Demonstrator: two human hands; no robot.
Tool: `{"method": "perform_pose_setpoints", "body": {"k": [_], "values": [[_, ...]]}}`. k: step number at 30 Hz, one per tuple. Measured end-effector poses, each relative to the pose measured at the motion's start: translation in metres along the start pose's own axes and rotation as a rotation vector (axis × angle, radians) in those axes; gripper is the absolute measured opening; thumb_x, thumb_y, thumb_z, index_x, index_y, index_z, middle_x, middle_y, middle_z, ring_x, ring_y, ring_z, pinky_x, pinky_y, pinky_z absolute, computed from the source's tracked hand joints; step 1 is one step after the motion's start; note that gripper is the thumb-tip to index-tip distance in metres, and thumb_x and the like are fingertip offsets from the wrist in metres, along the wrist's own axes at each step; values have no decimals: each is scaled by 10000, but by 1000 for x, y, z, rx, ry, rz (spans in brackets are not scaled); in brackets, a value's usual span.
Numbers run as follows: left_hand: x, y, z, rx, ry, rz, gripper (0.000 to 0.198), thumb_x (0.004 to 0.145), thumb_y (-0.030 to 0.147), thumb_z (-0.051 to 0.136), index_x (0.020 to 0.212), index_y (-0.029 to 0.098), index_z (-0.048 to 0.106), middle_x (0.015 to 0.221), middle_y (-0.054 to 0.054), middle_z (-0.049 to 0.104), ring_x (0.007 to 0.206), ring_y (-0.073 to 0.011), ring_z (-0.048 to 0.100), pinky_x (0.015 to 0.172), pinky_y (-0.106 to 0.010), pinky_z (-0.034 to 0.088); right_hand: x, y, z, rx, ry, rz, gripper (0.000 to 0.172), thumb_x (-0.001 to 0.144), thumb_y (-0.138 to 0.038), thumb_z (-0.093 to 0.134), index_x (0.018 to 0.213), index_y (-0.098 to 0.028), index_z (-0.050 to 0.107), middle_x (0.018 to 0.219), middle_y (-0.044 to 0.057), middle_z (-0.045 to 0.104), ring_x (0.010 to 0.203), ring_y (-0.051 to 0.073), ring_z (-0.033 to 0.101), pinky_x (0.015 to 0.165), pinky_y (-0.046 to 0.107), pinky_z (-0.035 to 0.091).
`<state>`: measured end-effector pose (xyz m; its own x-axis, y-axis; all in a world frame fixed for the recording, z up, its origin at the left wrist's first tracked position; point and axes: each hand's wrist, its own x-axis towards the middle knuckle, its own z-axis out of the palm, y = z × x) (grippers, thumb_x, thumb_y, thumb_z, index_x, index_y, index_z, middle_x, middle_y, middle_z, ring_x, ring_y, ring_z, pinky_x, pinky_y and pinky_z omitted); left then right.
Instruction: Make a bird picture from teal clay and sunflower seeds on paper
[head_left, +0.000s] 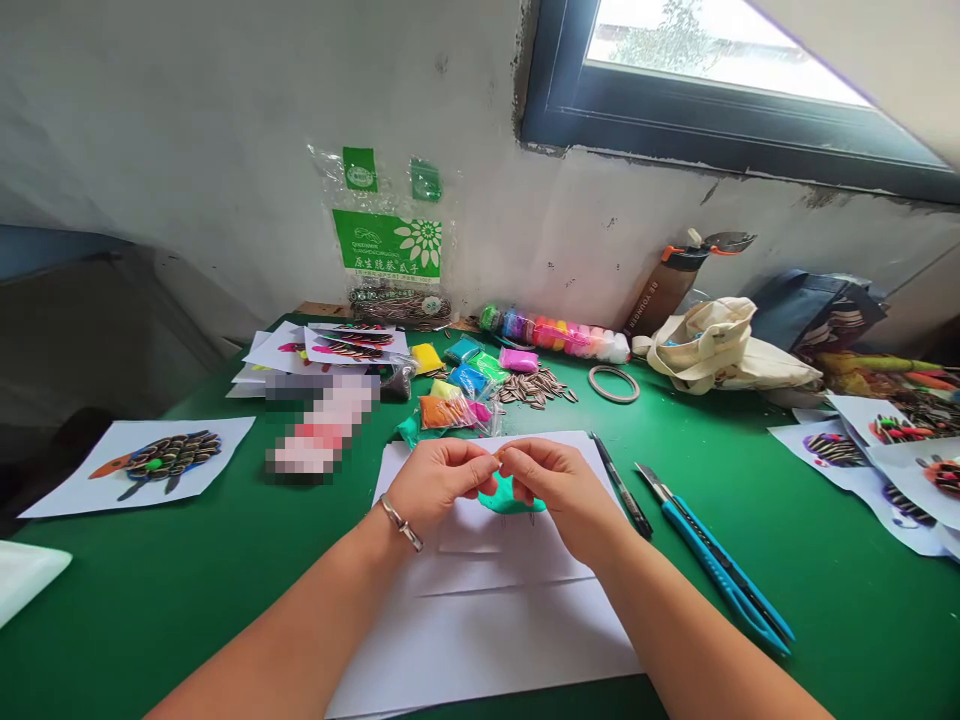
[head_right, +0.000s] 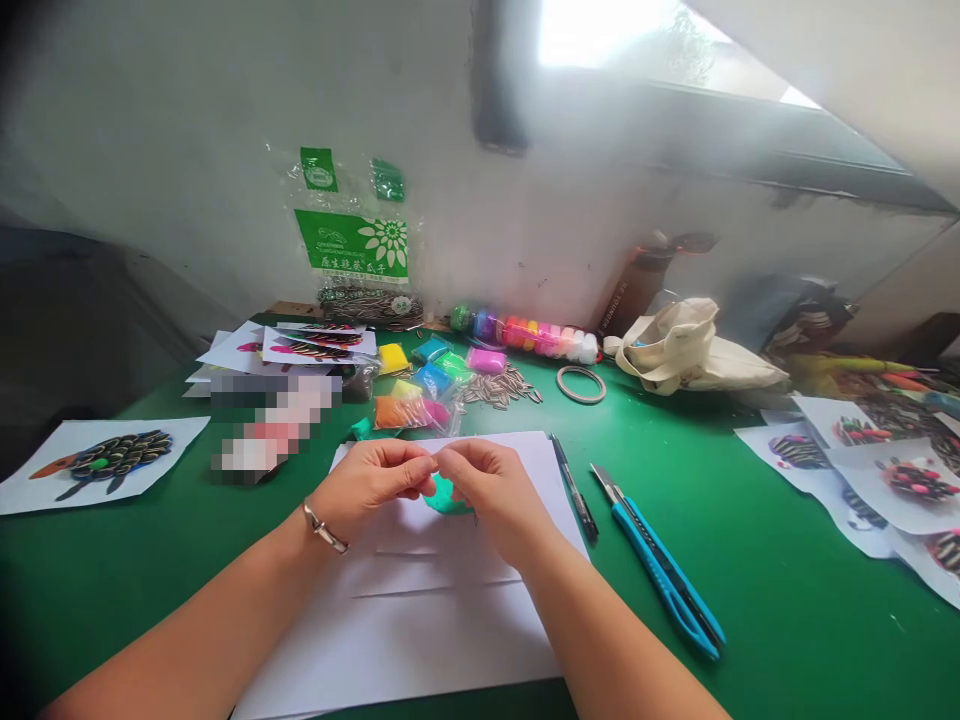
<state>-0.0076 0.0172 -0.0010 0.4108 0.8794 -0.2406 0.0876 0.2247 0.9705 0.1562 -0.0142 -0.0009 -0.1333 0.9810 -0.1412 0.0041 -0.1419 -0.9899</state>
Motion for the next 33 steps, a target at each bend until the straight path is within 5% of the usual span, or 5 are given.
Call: {"method": "perform_pose_setpoints", "body": {"k": [5, 12, 18, 26, 33], "values": [[-1, -1, 1, -9, -53, -26, 383, 733, 526, 645, 700, 145, 675, 679, -47, 665, 683, -159, 590, 672, -280, 460, 3, 5, -1, 5, 37, 3, 166, 769, -309, 614, 701, -157, 626, 623, -25, 515, 602, 97, 414, 564, 239, 326], [-2, 2, 1, 25, -53, 6, 233, 696, 378, 690, 691, 145, 683, 634, -34, 651, 630, -147, 554, 641, -272, 437, 2, 3, -1, -3, 43, -4, 198, 762, -348, 630, 702, -160, 635, 635, -15, 527, 607, 106, 419, 566, 245, 332], [-2, 3, 1, 43, -33, 44, 263, 704, 406, 678, 651, 149, 675, 619, -30, 645, 611, -141, 542, 629, -269, 438, 2, 4, -1, 72, 2, 98, 316, 731, -425, 679, 927, -178, 679, 735, 8, 583, 622, 110, 462, 587, 254, 356], [-2, 4, -5, 53, -86, -91, 368, 702, 507, 675, 750, 145, 714, 729, -69, 705, 720, -180, 623, 681, -287, 469, 4, 5, -2, 35, 30, 36, 207, 705, -363, 685, 711, -159, 650, 615, -21, 538, 584, 99, 398, 550, 250, 296], [0, 6, -10, -23, 90, -111, 446, 642, 557, 711, 802, 140, 700, 734, -70, 702, 734, -184, 633, 691, -295, 474, 2, 4, -2, 33, 8, 35, 227, 726, -384, 664, 718, -161, 621, 606, -30, 483, 583, 100, 395, 543, 245, 297]]}}
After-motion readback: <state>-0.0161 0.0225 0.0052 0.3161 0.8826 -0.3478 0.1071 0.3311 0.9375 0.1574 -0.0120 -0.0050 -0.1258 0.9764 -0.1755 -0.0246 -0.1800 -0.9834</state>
